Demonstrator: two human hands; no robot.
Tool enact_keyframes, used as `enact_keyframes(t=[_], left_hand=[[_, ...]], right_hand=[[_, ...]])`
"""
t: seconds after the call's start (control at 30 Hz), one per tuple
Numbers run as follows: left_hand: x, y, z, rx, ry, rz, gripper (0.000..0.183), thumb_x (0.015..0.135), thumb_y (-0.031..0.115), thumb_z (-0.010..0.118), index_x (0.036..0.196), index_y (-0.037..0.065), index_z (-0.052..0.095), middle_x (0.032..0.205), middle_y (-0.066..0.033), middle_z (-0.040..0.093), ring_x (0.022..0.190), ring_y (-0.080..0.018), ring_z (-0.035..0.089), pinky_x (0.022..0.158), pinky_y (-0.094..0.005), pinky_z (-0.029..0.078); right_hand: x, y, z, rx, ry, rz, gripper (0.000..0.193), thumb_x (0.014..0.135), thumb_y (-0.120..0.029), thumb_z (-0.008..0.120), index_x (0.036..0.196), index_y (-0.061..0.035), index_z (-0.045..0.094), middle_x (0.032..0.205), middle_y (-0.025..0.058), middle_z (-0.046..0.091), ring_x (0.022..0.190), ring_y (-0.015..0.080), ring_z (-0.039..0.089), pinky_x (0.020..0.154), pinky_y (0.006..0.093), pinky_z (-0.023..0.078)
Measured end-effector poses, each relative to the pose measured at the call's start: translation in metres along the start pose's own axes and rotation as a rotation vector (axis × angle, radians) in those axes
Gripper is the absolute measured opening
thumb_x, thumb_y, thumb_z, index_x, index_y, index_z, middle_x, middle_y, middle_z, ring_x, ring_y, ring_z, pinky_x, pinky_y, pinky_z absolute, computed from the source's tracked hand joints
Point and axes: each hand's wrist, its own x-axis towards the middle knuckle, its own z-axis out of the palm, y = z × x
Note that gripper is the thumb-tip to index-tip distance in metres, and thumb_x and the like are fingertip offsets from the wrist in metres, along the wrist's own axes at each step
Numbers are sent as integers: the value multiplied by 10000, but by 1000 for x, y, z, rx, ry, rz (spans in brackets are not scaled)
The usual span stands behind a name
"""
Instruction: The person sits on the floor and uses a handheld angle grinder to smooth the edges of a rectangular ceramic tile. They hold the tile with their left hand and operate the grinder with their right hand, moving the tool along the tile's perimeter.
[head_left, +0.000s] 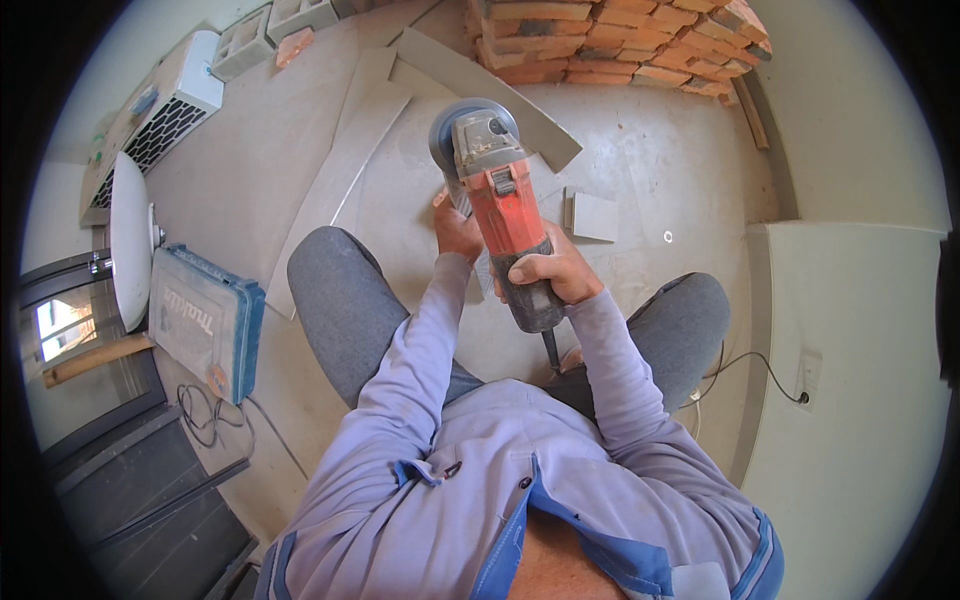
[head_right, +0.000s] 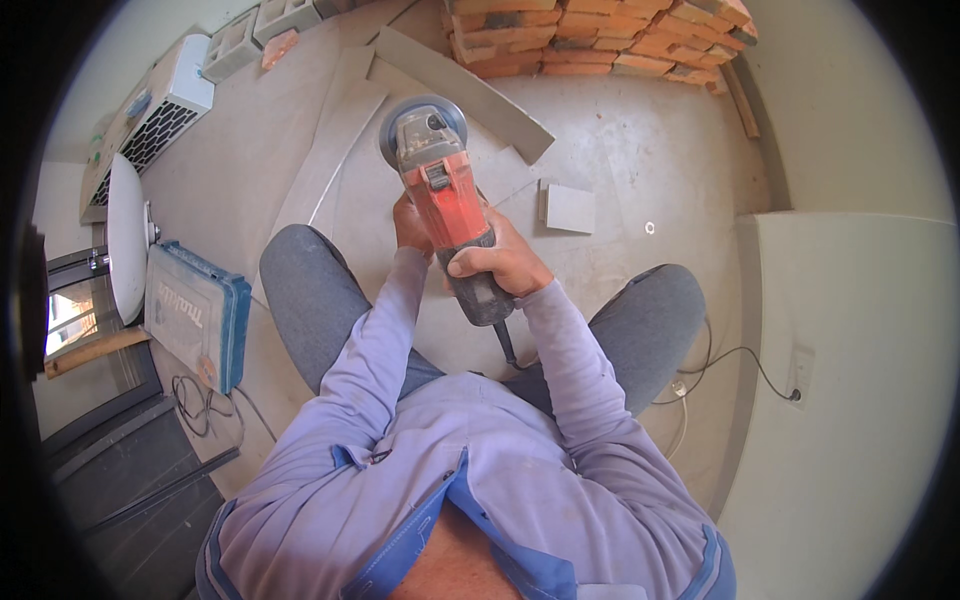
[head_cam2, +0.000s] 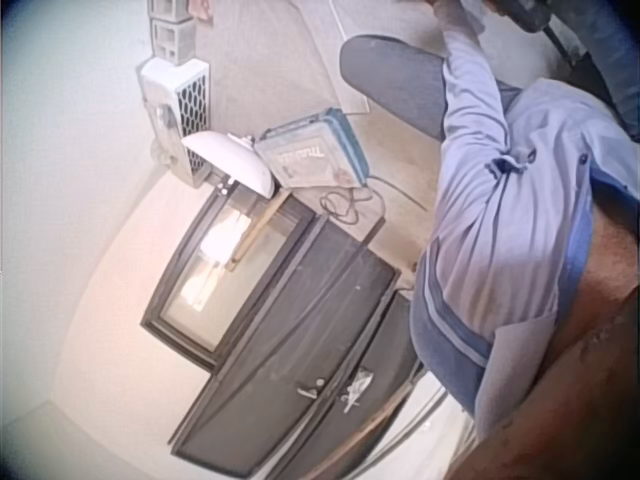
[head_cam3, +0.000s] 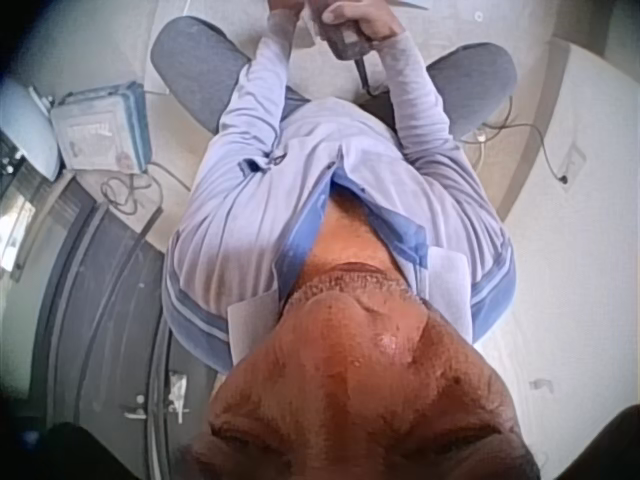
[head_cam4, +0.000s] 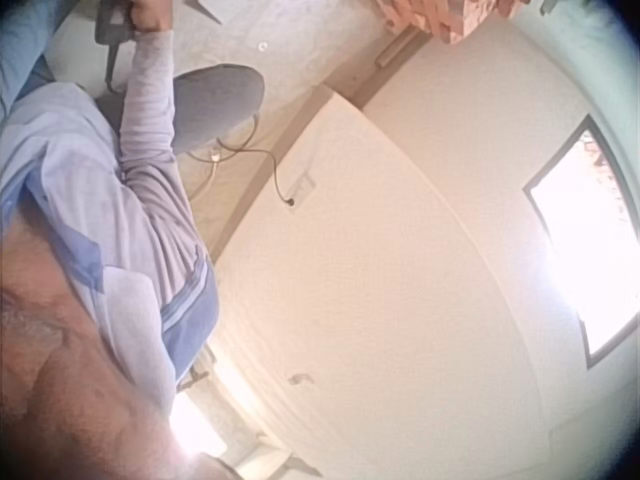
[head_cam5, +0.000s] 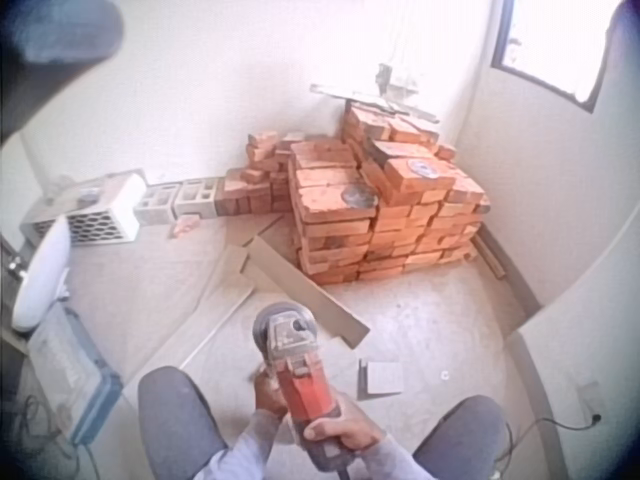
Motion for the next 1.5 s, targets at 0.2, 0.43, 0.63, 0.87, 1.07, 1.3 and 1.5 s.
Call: enact_keyframes(t=[0.2, 0.43, 0.63, 0.87, 1.07, 1.3, 1.5], left_hand=[[11, -43, -20, 155, 40, 130, 295, 794, 85, 747, 1070, 11, 674, 1023, -78, 700, 966, -177, 649, 862, -349, 487], [-2, -3, -1, 93, -24, 84, 287, 803, 48, 713, 1085, 6, 673, 1062, -118, 689, 998, -228, 647, 901, -366, 477], [3, -24, -10, 116, 0, 123, 287, 820, 47, 705, 1101, 11, 665, 1051, -86, 698, 979, -195, 653, 876, -349, 488], [3, -19, -9, 170, -1, 138, 305, 824, 33, 691, 1126, 15, 658, 1095, -91, 685, 1002, -199, 650, 886, -344, 487], [1, -22, -6, 91, 12, 98, 306, 815, 33, 694, 1118, 14, 658, 1076, -93, 683, 993, -203, 647, 878, -346, 488], [6, -34, -12, 129, 50, 123, 292, 803, 49, 705, 1092, 20, 669, 1053, -120, 688, 984, -238, 649, 897, -368, 479], [2, -16, -2, 193, 4, 190, 272, 812, 71, 706, 1078, 26, 672, 1032, -143, 679, 1006, -262, 628, 900, -383, 470]], right_hand=[[1, 0, 0, 45, -2, 27, 527, 615, -199, 704, 1060, 37, 550, 820, 149, 629, 635, 256, 655, 580, 378, 560], [-3, -3, 1, 21, 8, 18, 513, 612, -199, 699, 1042, 46, 564, 814, 153, 634, 641, 258, 657, 582, 381, 562], [-3, -6, 1, 18, 19, 20, 510, 619, -204, 696, 1049, 37, 565, 816, 146, 635, 639, 251, 658, 579, 367, 560], [-3, -5, 4, 17, 21, 25, 516, 623, -201, 701, 1057, 41, 562, 816, 147, 636, 637, 251, 659, 577, 370, 564], [-3, -5, -2, 17, 23, 10, 517, 628, -217, 701, 1053, 43, 564, 815, 153, 639, 634, 250, 656, 577, 372, 566], [-2, -6, 2, 40, 23, 37, 514, 626, -202, 697, 1053, 45, 555, 821, 157, 636, 645, 254, 663, 583, 379, 574], [-2, -7, -1, 26, 18, 35, 533, 622, -202, 692, 1069, 54, 555, 829, 163, 639, 640, 256, 663, 582, 373, 575]])
